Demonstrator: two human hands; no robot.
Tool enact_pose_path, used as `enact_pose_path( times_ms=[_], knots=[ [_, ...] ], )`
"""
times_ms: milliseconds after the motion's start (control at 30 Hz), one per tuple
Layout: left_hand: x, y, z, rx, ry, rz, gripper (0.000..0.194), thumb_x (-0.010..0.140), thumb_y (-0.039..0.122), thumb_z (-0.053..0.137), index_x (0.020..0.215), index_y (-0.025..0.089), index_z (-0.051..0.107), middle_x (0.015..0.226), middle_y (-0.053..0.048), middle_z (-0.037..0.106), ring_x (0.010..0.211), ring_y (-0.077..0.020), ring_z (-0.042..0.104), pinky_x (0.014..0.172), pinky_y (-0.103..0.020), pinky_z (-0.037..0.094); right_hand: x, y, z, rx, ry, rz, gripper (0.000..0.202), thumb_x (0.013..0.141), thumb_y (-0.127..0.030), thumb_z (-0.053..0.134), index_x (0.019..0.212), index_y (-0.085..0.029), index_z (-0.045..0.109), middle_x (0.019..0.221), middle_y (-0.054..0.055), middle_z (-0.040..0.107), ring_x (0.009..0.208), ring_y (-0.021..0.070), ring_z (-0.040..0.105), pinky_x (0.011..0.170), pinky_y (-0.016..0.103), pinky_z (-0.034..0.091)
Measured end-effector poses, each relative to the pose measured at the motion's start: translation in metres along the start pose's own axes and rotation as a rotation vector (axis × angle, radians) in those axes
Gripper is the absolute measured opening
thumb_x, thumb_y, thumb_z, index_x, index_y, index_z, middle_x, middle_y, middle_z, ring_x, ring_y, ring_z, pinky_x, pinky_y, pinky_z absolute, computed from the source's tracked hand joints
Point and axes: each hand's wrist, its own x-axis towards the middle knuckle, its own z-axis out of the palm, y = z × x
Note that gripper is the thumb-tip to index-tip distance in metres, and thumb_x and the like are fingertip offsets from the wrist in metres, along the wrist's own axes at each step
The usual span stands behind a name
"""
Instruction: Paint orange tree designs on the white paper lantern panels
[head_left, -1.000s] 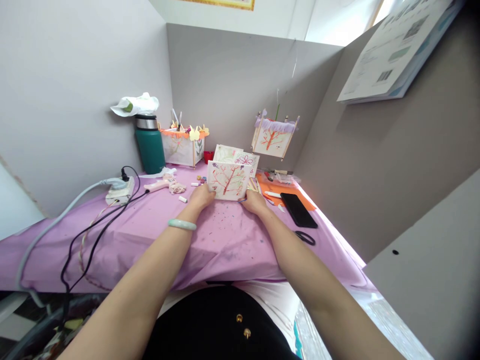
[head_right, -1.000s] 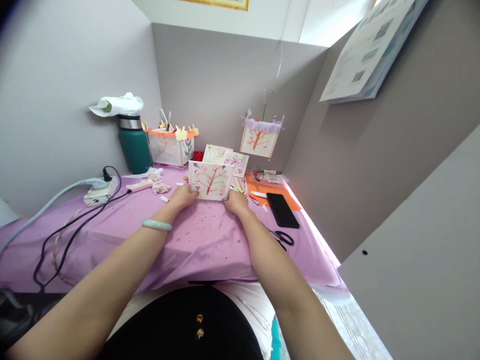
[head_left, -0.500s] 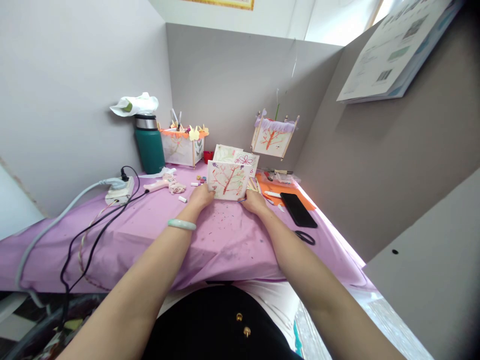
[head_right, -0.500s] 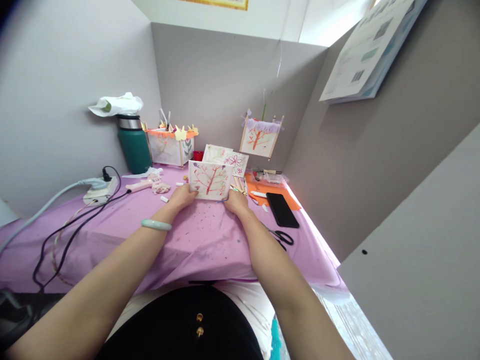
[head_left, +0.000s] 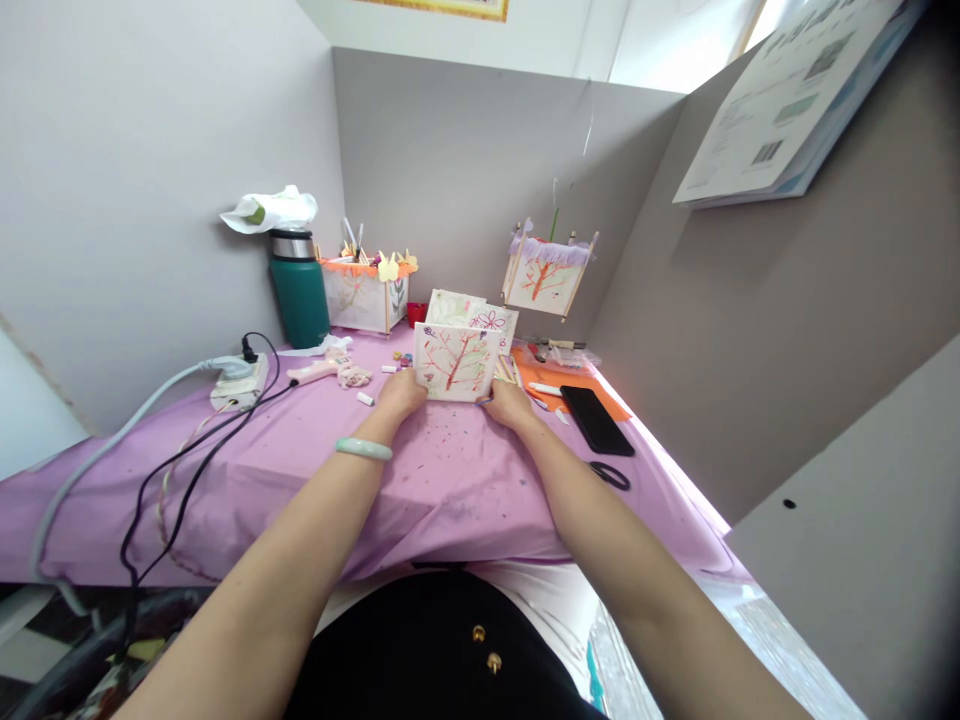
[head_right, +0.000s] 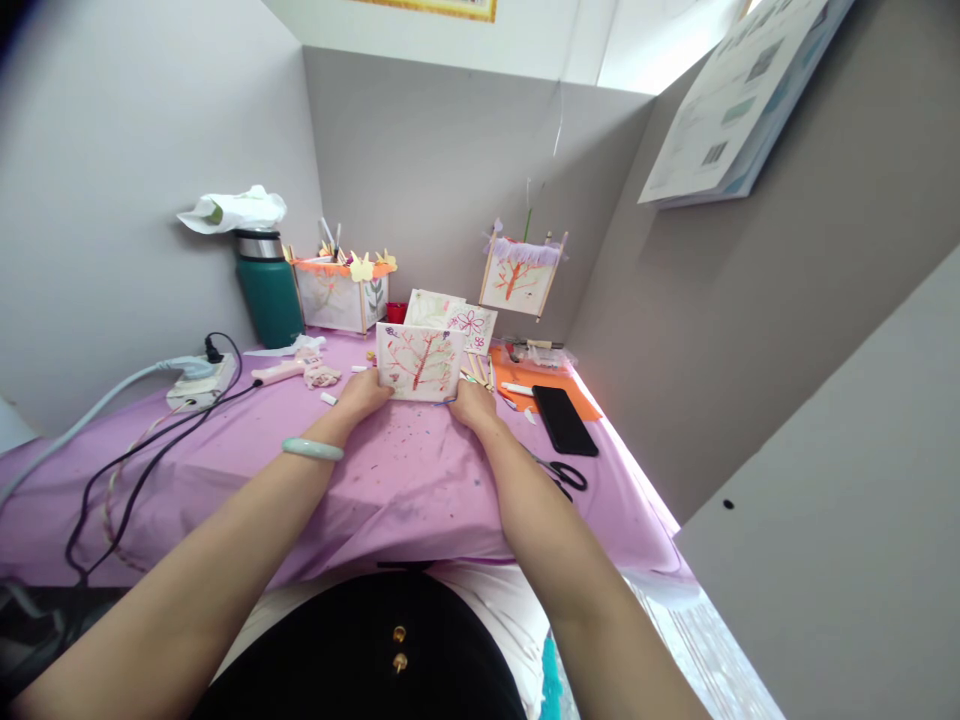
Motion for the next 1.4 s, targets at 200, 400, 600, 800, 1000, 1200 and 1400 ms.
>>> enact_pose_path(
  times_ms=[200,400,600,800,1000,1200,1400],
  knots=[
    [0.0024,-0.002,0.0029,0.035,-0.012,0.017,0.037,0.066,0.024,0.054,0.101,0.014,0.059,0.104,-0.015,0.064,0.095,-0.0268,0.06,0.078,-0.03,0.046,-0.0004,-0.0004,-0.0011,-0.011,-0.008,0.015,0.035,0.078,-0.044,0.049,0.101,-0.018,0.056,0.108,0.011,0.061,0.096,0.0221,0.057,0.069,0.027,0.042],
    [0.0022,-0.0023,0.0028,0.023,-0.02,0.013,0.037,0.066,0.025,0.055,0.101,0.014,0.059,0.103,-0.016,0.064,0.095,-0.0271,0.06,0.078,-0.029,0.046,-0.0004,-0.0005,-0.0001,-0.001,0.0,0.004,0.036,0.077,-0.046,0.048,0.1,-0.019,0.056,0.109,0.011,0.06,0.096,0.0229,0.056,0.069,0.028,0.042],
    [0.0012,-0.0014,0.0027,0.048,-0.004,0.021,0.035,0.066,0.024,0.053,0.099,0.014,0.058,0.102,-0.016,0.064,0.093,-0.0282,0.06,0.075,-0.031,0.047,0.0006,-0.0006,0.0018,-0.007,0.006,0.026,0.036,0.076,-0.045,0.048,0.098,-0.018,0.056,0.107,0.012,0.061,0.096,0.0238,0.056,0.068,0.029,0.041],
    [0.0013,-0.0015,0.0021,0.028,0.011,0.025,0.036,0.067,0.025,0.051,0.101,0.013,0.057,0.102,-0.017,0.064,0.094,-0.0283,0.06,0.075,-0.032,0.046,0.0022,0.0014,0.0044,0.013,0.022,0.009,0.037,0.077,-0.046,0.047,0.1,-0.019,0.056,0.107,0.011,0.061,0.095,0.0231,0.056,0.067,0.028,0.041],
    [0.0024,-0.0005,0.0023,-0.027,0.058,0.024,0.038,0.073,0.038,0.046,0.102,0.014,0.055,0.104,-0.016,0.063,0.097,-0.0272,0.058,0.075,-0.031,0.045,0.0017,0.0023,0.004,0.044,0.034,-0.002,0.036,0.077,-0.045,0.048,0.102,-0.02,0.056,0.107,0.009,0.062,0.094,0.0227,0.057,0.068,0.028,0.042],
    [0.0008,0.0015,0.0016,-0.094,0.12,0.012,0.04,0.076,0.045,0.042,0.1,0.014,0.054,0.103,-0.017,0.063,0.096,-0.0279,0.058,0.073,-0.032,0.043,0.0021,0.0026,0.0046,0.061,0.042,-0.003,0.035,0.076,-0.044,0.049,0.101,-0.02,0.057,0.103,0.008,0.064,0.092,0.0234,0.058,0.067,0.028,0.042],
    [0.0012,0.0017,0.0019,-0.145,0.157,0.009,0.042,0.078,0.049,0.041,0.1,0.015,0.054,0.101,-0.016,0.064,0.094,-0.0263,0.059,0.072,-0.031,0.042,0.0023,0.0016,0.0042,0.079,0.041,0.015,0.037,0.077,-0.044,0.052,0.103,-0.019,0.057,0.103,0.009,0.063,0.092,0.0219,0.058,0.069,0.027,0.041]
  ],
)
